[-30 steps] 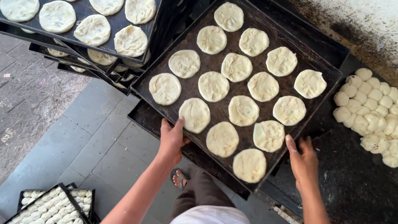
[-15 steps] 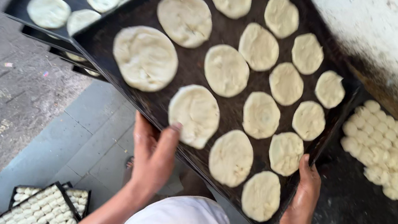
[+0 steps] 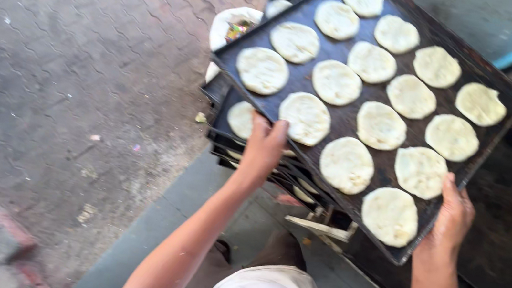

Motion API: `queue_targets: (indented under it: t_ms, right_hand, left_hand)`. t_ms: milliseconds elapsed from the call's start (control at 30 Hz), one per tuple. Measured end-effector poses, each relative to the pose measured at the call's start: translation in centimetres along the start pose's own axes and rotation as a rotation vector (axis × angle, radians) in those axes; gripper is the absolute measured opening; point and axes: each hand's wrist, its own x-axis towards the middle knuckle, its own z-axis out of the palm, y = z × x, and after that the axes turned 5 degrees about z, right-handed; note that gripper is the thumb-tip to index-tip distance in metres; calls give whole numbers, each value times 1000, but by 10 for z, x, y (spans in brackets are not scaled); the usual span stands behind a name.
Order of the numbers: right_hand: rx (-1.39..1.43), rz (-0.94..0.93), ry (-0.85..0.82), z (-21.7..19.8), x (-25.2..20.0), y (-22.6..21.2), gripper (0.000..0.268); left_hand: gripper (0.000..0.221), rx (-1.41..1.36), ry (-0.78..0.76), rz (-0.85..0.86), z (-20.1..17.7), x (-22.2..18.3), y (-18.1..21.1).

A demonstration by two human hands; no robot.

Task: The person flattens small balls of dough by hand and places them onto a metal baking tray.

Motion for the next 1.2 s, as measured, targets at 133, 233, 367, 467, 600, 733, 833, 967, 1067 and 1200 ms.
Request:
queue_targets:
  t_ms: [133, 233, 367, 467, 600, 733, 833, 967, 1067, 1200]
  right_hand:
    - [-35, 0, 105, 30, 10, 30, 29]
    - [-71, 80, 189, 28, 31, 59, 28]
    - [-177, 141, 217, 25, 66, 109, 28]
    - [-521, -84, 404, 16, 77, 134, 40]
    - [-653, -23, 525, 1, 68, 154, 54]
    - [-875, 64, 562, -11, 68, 148, 39]
    - [-1266, 104, 625, 4, 62, 151, 35]
    - [-1312, 148, 752, 43, 85, 163, 33]
    - [-1350, 205, 801, 65, 130, 187, 32]
    - [-1392, 284, 795, 88, 184, 222, 30]
  left_hand:
    - [44, -89, -142, -146, -34, 48, 2]
    - [34, 101, -335, -220, -64, 67, 17]
    - [36, 705, -578, -194, -116, 86, 50]
    - [35, 866, -270, 318, -133, 117, 59]
    - [73, 1077, -232, 645, -139, 184, 51]
    - [73, 830, -565, 218, -137, 232, 16]
    - [69, 819, -715, -38, -143, 253, -13]
    - [68, 616, -852, -36, -167, 281, -43]
    - [69, 557, -887, -91, -194, 312, -69]
    - [71, 557, -896, -178, -219, 351, -93]
